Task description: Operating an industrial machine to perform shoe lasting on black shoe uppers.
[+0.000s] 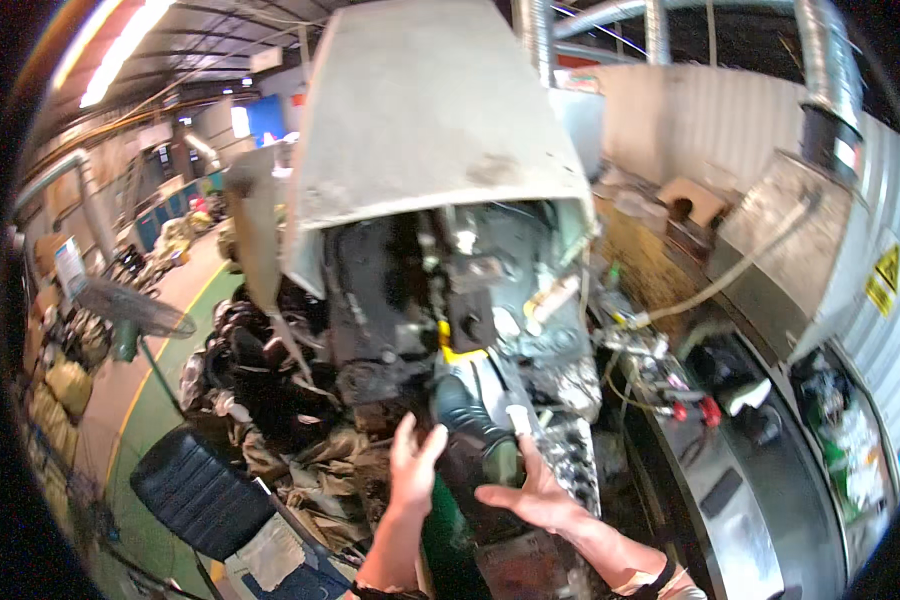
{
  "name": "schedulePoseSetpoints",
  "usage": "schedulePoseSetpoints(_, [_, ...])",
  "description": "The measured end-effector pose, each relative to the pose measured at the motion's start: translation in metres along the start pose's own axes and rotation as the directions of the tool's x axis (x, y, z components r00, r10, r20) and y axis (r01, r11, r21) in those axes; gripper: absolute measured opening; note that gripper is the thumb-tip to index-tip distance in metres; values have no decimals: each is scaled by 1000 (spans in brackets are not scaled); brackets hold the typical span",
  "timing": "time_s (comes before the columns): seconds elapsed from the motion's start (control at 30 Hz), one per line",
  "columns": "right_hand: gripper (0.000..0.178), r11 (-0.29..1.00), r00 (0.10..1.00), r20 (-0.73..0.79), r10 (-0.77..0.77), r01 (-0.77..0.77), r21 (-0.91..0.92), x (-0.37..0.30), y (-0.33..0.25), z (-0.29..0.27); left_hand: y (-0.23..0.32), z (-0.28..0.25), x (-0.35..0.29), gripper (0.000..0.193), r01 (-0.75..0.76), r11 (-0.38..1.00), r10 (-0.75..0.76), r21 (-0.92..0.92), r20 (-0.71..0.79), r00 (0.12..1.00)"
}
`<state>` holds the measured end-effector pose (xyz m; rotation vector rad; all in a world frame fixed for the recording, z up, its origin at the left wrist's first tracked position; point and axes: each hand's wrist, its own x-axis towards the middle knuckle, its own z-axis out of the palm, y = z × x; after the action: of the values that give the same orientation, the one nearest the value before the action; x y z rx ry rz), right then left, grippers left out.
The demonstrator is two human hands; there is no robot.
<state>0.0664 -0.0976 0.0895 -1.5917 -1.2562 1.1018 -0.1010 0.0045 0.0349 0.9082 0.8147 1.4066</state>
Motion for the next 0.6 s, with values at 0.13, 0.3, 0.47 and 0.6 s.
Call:
schedulePoseSetpoints(0.13, [102, 935, 956, 29, -292, 291, -201, -74, 29, -17, 32, 23, -9, 43, 153, 987, -163, 56, 357, 920])
schedulePoseSetpoints(0.3, [101, 846, 891, -109, -440, 371, -383, -129, 84, -41, 10, 76, -59, 44, 215, 969, -149, -119, 410, 900])
schedulePoseSetpoints(0.47, [104, 788, 782, -183, -596, 525, -323, -201, 122, -92, -33, 146, -97, 40, 406, 908, -316, -103, 466, 826])
schedulePoseSetpoints(0.6, [79, 873, 696, -528, -487, 409, -265, -234, 155, -106, -89, 201, -134, 34, 566, 820, -555, 83, 356, 752])
